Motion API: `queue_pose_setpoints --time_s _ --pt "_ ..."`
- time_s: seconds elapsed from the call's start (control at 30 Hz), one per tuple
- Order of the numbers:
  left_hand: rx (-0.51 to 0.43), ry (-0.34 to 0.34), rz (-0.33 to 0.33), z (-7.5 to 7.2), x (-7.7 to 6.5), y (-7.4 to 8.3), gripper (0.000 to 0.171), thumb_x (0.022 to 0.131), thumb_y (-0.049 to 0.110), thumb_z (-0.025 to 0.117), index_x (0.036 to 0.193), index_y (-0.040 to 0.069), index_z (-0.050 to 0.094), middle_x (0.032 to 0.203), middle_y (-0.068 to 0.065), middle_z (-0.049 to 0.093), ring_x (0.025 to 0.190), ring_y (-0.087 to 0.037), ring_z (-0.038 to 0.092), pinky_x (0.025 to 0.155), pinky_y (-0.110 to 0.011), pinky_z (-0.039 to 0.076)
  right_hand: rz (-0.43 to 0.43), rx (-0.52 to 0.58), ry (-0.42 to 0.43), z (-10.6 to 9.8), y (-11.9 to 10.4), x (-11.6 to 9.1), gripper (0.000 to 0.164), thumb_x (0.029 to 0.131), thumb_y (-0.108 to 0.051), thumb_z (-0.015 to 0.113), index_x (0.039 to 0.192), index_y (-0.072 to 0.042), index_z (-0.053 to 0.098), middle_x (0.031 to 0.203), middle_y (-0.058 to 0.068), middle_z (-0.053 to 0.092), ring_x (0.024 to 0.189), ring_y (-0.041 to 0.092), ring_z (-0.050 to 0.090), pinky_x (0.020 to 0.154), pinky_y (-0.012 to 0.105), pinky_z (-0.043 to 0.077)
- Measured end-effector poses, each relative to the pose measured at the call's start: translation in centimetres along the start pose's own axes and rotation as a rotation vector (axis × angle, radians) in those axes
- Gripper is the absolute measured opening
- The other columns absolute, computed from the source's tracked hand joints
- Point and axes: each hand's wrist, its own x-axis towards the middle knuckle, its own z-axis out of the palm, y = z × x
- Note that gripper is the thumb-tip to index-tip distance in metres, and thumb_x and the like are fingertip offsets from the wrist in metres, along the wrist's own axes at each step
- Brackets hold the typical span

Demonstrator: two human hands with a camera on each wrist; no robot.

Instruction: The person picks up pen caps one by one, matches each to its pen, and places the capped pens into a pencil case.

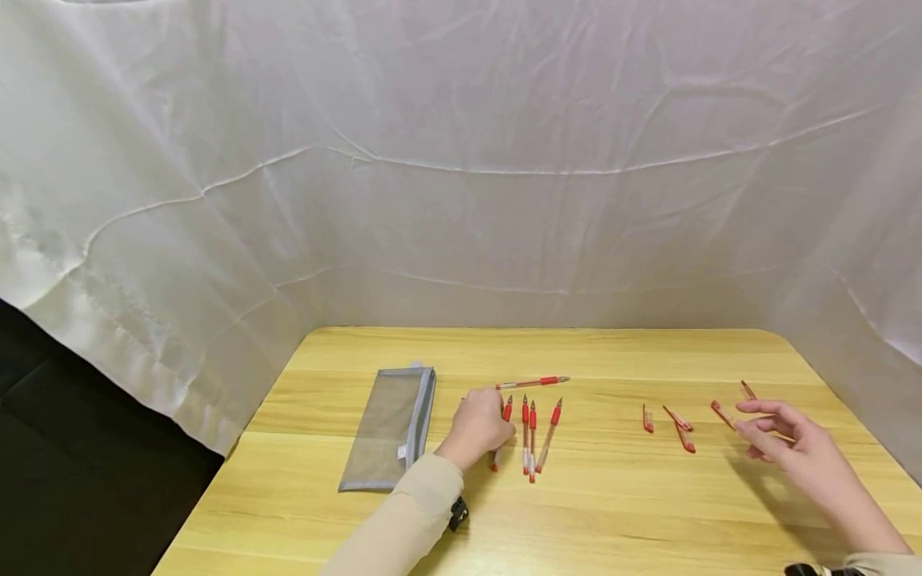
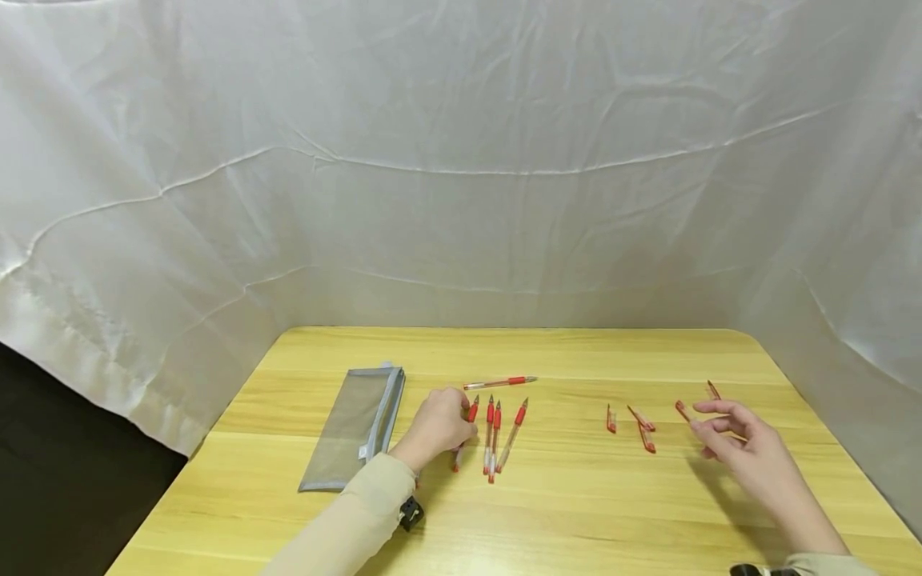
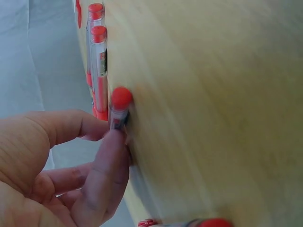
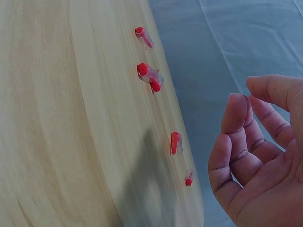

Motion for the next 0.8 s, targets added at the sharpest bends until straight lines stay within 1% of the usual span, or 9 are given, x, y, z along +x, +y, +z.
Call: queue_pose_setpoints --time_s 0.2,0.37,0.47,0.57,0.67,0.77,0.8 --pt "0.03 0.005 0.013 0.0 -0.2 -0.1 0.041 0.089 0.013 0.087 0.066 0.015 0.052 0.057 0.003 0.046 0.052 -0.014 0.042 0.05 -0.028 0.035 0.015 -0.002 -0.007 0.1 -0.2 0.0 0.029 0.106 -0.012 0.067 0.123 -0.036 0.064 0.094 -0.023 0.071 0.077 0.004 0.073 0.069 0.018 0.059" --pt "0.037 0.012 0.033 -0.2 -0.5 -0.3 0.044 0.088 0.012 0.087 0.064 0.016 0.05 0.055 0.003 0.044 0.05 -0.014 0.041 0.05 -0.028 0.035 0.017 -0.007 -0.006 0.1 -0.1 -0.1 0.03 0.107 -0.013 0.067 0.123 -0.038 0.064 0.094 -0.022 0.071 0.077 0.005 0.073 0.069 0.019 0.059" --pt "0.038 0.002 0.032 -0.3 -0.5 -0.4 0.043 0.087 0.013 0.088 0.066 0.016 0.05 0.056 0.003 0.044 0.052 -0.014 0.04 0.05 -0.028 0.035 0.016 -0.01 -0.008 0.1 0.0 0.0 0.029 0.107 -0.013 0.067 0.123 -0.036 0.064 0.094 -0.022 0.071 0.077 0.005 0.073 0.069 0.019 0.059" --pt "0.03 -0.018 0.021 -0.6 -0.5 -0.5 0.035 0.087 0.014 0.088 0.075 0.014 0.055 0.061 0.003 0.047 0.055 -0.014 0.044 0.053 -0.028 0.036 0.008 -0.021 -0.013 0.1 0.0 0.0 0.027 0.107 -0.013 0.067 0.125 -0.033 0.064 0.094 -0.023 0.071 0.077 0.005 0.073 0.069 0.019 0.059" --pt "-0.002 -0.037 0.004 -0.9 -0.5 -0.7 0.025 0.087 0.015 0.088 0.09 0.011 0.063 0.068 0.001 0.053 0.058 -0.013 0.05 0.055 -0.028 0.041 -0.001 -0.028 -0.015 0.2 -0.1 0.1 0.026 0.107 -0.014 0.067 0.127 -0.029 0.064 0.095 -0.023 0.071 0.077 0.005 0.073 0.069 0.02 0.059" --pt "-0.047 -0.048 -0.002 -1.0 -0.6 -0.9 0.026 0.088 0.014 0.088 0.104 0.007 0.068 0.074 0.0 0.059 0.058 -0.012 0.056 0.055 -0.026 0.045 -0.011 -0.029 -0.013 0.3 -0.2 0.3 0.026 0.107 -0.013 0.067 0.127 -0.03 0.064 0.095 -0.025 0.07 0.077 0.005 0.074 0.068 0.021 0.06" --pt "-0.06 -0.051 0.0 -1.1 -0.6 -1.0 0.027 0.088 0.014 0.087 0.107 0.006 0.069 0.074 0.0 0.061 0.057 -0.012 0.058 0.054 -0.026 0.046 -0.015 -0.03 -0.013 0.4 -0.3 0.4 0.027 0.106 -0.013 0.068 0.126 -0.031 0.064 0.094 -0.025 0.07 0.077 0.005 0.074 0.068 0.021 0.06"
